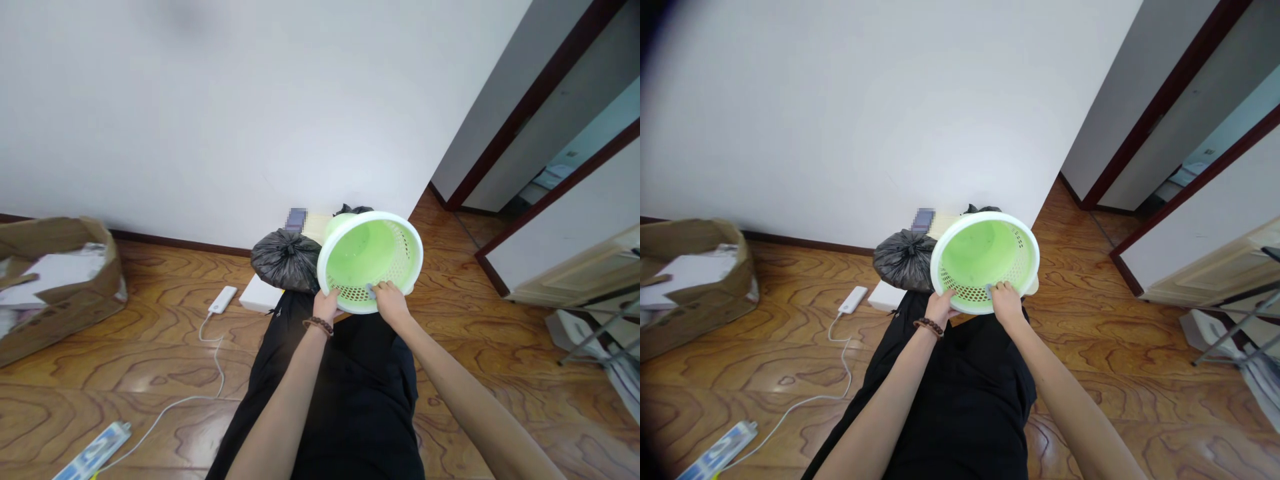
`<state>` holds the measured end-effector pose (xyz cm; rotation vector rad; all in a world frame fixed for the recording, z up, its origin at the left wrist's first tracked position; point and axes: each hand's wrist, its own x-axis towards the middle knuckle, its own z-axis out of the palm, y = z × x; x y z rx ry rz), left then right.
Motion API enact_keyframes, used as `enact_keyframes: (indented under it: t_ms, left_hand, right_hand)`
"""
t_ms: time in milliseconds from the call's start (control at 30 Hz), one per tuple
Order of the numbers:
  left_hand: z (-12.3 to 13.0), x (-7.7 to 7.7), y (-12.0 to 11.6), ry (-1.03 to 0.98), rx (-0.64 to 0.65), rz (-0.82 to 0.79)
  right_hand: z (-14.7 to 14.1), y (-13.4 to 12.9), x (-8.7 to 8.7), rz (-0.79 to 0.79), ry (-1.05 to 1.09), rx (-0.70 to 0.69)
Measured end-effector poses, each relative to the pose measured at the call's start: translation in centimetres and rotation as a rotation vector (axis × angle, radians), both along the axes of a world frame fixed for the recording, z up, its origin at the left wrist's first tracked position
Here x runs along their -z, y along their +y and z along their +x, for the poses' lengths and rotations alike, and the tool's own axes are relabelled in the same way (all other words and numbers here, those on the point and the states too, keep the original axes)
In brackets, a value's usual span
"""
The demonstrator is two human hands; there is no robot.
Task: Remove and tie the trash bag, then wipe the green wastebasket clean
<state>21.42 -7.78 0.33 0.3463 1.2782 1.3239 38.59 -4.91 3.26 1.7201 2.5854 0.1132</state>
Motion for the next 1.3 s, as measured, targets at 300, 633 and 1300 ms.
enact_keyframes:
  t_ms: [300, 633, 1300]
  left_hand:
    - [1.0, 0.0, -0.3, 0.028, -0.016, -0.009]
    - [0.7, -0.3, -0.4, 0.028, -0.013, 0.016]
    - [1.1, -0.3, -0.3, -0.07, -0.006, 0.018]
  right_hand:
    - [-1.3, -0.6, 2.1, -0.079, 0.119, 0.049]
    - [-0.7, -0.2, 1.0, 0.007, 0.003, -0.06]
    - [-0.2, 0.6, 0.7, 0.026, 0.056, 0.064]
